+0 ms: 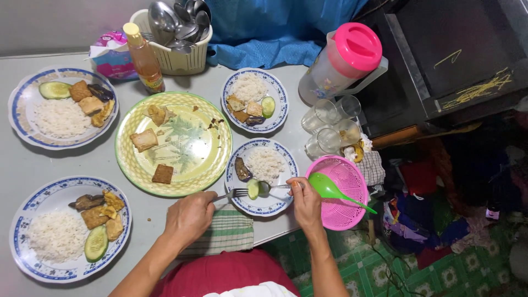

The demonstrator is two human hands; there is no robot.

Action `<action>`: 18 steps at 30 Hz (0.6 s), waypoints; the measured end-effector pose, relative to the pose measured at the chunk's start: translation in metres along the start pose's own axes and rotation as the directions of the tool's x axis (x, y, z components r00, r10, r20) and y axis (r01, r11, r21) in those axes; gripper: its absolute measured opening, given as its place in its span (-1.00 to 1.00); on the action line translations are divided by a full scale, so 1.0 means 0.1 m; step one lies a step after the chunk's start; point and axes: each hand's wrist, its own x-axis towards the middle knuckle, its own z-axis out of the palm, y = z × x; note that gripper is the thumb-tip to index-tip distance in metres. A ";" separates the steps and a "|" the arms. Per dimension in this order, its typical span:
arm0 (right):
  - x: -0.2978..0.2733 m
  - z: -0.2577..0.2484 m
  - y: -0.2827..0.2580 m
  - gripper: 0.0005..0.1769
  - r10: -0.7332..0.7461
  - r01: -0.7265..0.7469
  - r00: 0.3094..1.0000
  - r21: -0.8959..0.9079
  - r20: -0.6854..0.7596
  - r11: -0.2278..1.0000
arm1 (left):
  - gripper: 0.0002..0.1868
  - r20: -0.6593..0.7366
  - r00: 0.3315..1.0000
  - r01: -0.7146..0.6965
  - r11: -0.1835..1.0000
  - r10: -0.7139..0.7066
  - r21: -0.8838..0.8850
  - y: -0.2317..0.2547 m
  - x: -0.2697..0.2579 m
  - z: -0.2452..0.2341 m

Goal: Serving rice and side dishes onto individual plates followed by peeling garlic at a table.

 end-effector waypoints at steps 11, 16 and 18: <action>-0.02 -0.09 -0.62 -0.74 -0.254 0.255 0.964 0.010 -0.085 0.967 | -0.58 -0.115 0.988 0.091 0.992 -0.101 -0.092 -0.30 -0.20 -0.34; 0.14 0.46 -0.75 -0.75 -0.135 0.120 0.991 0.324 0.022 0.938 | -0.57 -0.180 0.948 0.237 0.959 -0.263 -0.155 -0.71 -0.45 -0.65; 0.20 0.77 -0.74 -0.77 -0.163 0.131 0.984 0.315 0.077 0.940 | -0.54 -0.218 0.907 0.333 0.931 -0.360 -0.151 -0.96 -0.50 -0.56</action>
